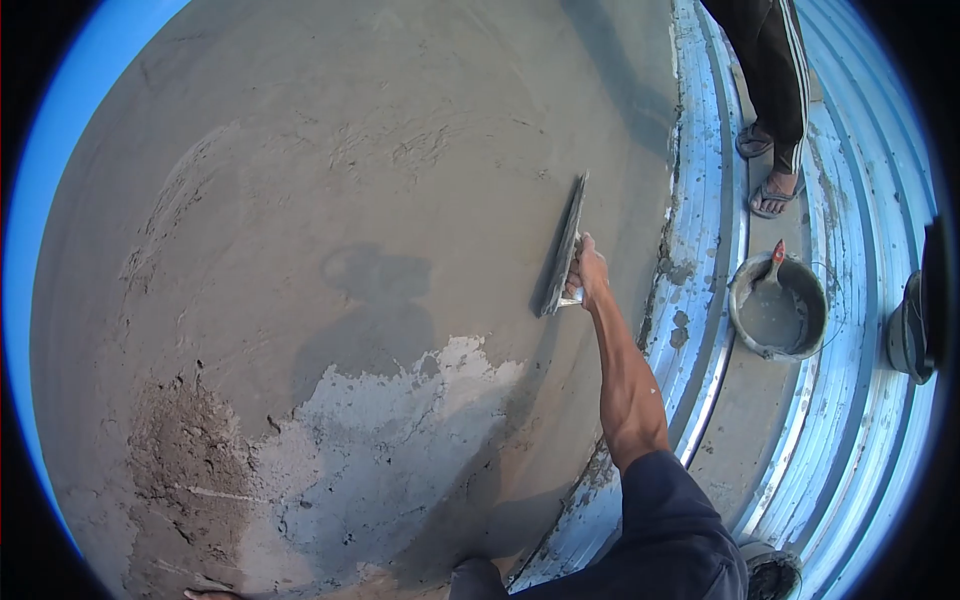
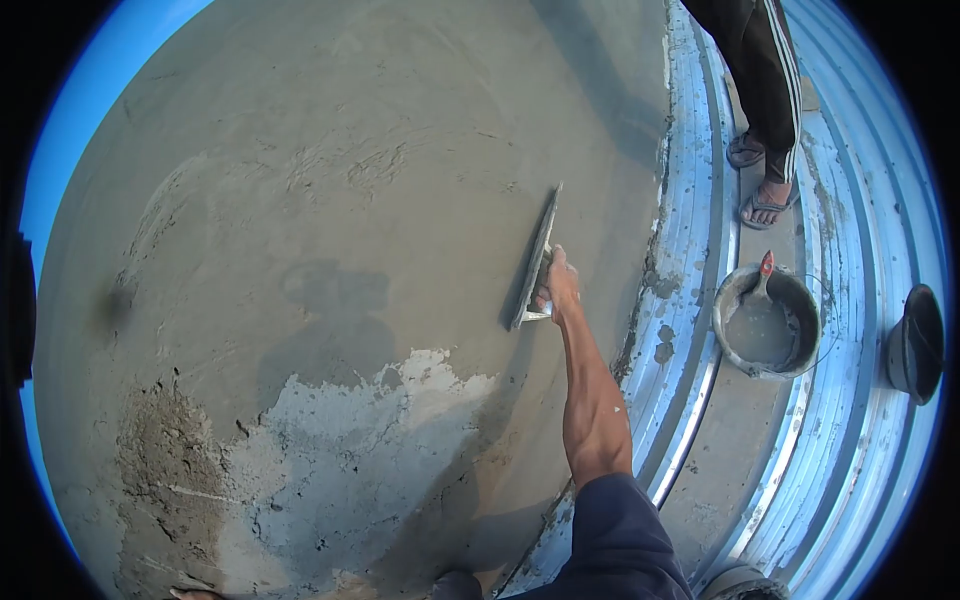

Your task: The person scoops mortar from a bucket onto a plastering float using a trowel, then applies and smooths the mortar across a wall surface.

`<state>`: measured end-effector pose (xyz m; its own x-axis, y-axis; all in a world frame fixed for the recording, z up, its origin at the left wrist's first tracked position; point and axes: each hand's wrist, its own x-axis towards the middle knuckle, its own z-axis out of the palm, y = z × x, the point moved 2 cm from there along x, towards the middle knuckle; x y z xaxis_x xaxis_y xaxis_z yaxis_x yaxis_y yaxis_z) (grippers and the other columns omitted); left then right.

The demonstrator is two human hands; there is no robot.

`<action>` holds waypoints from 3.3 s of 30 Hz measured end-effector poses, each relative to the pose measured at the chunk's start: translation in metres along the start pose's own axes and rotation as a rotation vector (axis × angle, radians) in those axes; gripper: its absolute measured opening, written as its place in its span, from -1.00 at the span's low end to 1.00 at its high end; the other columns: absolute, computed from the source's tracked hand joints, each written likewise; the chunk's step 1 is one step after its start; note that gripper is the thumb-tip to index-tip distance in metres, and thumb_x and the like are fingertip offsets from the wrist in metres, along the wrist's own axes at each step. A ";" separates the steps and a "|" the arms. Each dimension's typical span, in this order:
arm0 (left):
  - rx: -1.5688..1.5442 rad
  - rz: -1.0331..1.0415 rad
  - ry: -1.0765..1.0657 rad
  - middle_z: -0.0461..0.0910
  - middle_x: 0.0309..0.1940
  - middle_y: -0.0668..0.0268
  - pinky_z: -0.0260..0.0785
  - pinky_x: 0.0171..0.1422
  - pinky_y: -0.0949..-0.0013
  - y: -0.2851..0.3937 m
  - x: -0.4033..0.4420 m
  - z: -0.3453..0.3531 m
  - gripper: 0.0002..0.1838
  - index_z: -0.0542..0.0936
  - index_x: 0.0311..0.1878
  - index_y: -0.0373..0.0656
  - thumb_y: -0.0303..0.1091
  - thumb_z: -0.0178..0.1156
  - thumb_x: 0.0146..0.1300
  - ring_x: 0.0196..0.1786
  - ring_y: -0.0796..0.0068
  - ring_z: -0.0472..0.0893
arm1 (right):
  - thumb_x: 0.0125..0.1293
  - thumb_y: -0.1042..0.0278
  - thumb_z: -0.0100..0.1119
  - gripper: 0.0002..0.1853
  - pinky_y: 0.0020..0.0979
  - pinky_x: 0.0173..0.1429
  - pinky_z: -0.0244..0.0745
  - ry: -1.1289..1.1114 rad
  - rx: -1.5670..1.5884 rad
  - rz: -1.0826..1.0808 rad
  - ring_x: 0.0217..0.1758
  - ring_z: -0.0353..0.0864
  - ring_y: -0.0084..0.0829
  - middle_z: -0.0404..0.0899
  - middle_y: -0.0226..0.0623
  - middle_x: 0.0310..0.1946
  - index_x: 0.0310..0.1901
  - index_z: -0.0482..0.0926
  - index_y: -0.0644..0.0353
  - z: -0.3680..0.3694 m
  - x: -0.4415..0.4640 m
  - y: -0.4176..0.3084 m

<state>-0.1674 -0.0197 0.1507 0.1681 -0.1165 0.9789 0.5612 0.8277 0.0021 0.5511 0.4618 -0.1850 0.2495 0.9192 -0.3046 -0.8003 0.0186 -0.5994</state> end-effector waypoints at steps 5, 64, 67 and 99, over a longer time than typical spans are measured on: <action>0.003 -0.011 -0.057 0.27 0.37 -0.04 0.09 0.42 -0.07 -0.005 -0.027 0.009 -0.35 0.23 0.42 -0.27 0.05 -0.16 0.49 0.39 -0.05 0.25 | 0.49 -0.05 -0.18 -0.55 -0.42 -0.84 0.05 -0.147 -0.252 -0.137 -0.89 0.06 -0.59 0.09 -0.57 -0.80 -0.51 0.26 0.06 0.050 -0.030 -0.033; -0.077 -0.350 -0.002 0.12 0.49 0.06 -0.13 0.56 0.00 -0.027 -0.020 -0.044 -0.30 0.15 0.51 -0.13 0.14 -0.23 0.49 0.54 0.02 0.01 | 0.31 0.11 0.13 -0.69 0.01 -0.39 0.41 -0.381 -0.865 -1.154 -0.47 0.51 0.21 0.45 0.09 -0.64 -0.40 0.42 0.19 0.203 -0.221 -0.044; -0.046 -0.309 -0.002 0.14 0.47 0.02 -0.13 0.55 0.01 -0.041 -0.013 -0.043 -0.29 0.15 0.50 -0.15 0.14 -0.21 0.48 0.51 0.00 0.04 | 0.38 0.07 0.07 -0.63 -0.14 -0.43 0.37 -0.527 -0.770 -0.837 -0.61 0.46 -0.09 0.39 -0.05 -0.65 -0.41 0.38 0.23 0.158 -0.261 0.003; -0.217 -0.287 -0.015 0.21 0.43 0.03 -0.09 0.54 0.01 0.023 0.007 -0.091 -0.35 0.22 0.47 -0.18 0.08 -0.18 0.50 0.49 0.05 0.12 | 0.45 -0.11 0.02 -0.50 -0.45 -0.78 0.15 -0.575 -0.741 -0.652 -0.81 0.16 -0.62 0.17 -0.54 -0.73 -0.25 0.51 0.30 0.308 -0.311 -0.120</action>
<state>-0.0798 -0.0517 0.1393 -0.0320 -0.3180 0.9475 0.7433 0.6262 0.2353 0.4014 0.2944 0.2096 0.0604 0.8673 0.4941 -0.0439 0.4968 -0.8667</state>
